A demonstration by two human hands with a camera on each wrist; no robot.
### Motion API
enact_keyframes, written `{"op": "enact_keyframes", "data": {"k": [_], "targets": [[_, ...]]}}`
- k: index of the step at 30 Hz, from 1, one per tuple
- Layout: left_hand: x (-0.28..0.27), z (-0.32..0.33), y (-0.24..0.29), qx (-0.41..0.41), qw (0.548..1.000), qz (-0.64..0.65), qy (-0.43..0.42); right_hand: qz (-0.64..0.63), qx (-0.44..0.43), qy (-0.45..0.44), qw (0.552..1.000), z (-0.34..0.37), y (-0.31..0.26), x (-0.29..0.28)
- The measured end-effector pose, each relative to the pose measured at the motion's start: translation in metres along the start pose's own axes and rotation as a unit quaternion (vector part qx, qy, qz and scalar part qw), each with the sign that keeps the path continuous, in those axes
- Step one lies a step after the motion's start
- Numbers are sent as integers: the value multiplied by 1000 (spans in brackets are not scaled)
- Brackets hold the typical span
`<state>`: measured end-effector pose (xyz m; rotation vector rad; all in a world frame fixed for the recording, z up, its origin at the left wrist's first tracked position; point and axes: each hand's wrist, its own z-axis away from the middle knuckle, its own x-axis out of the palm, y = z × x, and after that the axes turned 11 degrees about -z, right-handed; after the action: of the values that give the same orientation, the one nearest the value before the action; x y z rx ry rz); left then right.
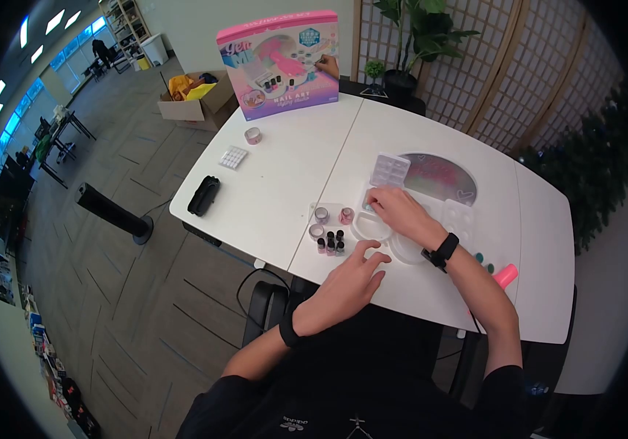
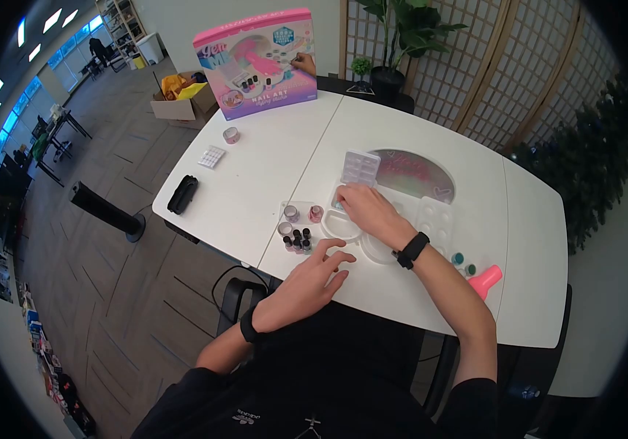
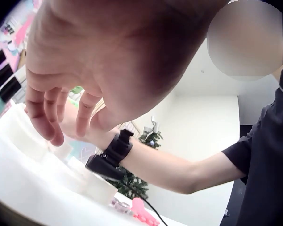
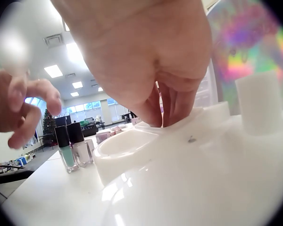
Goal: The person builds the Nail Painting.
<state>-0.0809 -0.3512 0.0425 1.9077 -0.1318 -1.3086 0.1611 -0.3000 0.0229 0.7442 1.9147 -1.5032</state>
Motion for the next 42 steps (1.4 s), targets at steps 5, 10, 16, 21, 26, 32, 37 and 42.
{"op": "enact_keyframes", "data": {"k": [5,10,16,21,26,32,37,42], "targets": [[-44,-5,-10,-3,996,-9,88,10,-8,-1,1000,0,0,0],[-75,-19,-43,-26,993,-25,116,17,-5,-6,1000,0,-3,-3],[-86,-53,-95,25,995,-95,23,35,13,-4,999,-1,-4,0],[-83,-77,-106,60,987,-136,-57,22,-3,-10,1000,-1,-4,-4],[-75,-92,-111,69,977,-182,-92,32,3,6,999,0,-3,-7],[-66,-97,-115,82,972,-201,-90,48,-10,11,999,2,1,-6],[-64,-99,-113,77,970,-212,-91,81,12,-14,997,3,0,-1],[-65,-98,-112,81,968,-218,-95,70,18,-22,997,2,-1,-3]]}}
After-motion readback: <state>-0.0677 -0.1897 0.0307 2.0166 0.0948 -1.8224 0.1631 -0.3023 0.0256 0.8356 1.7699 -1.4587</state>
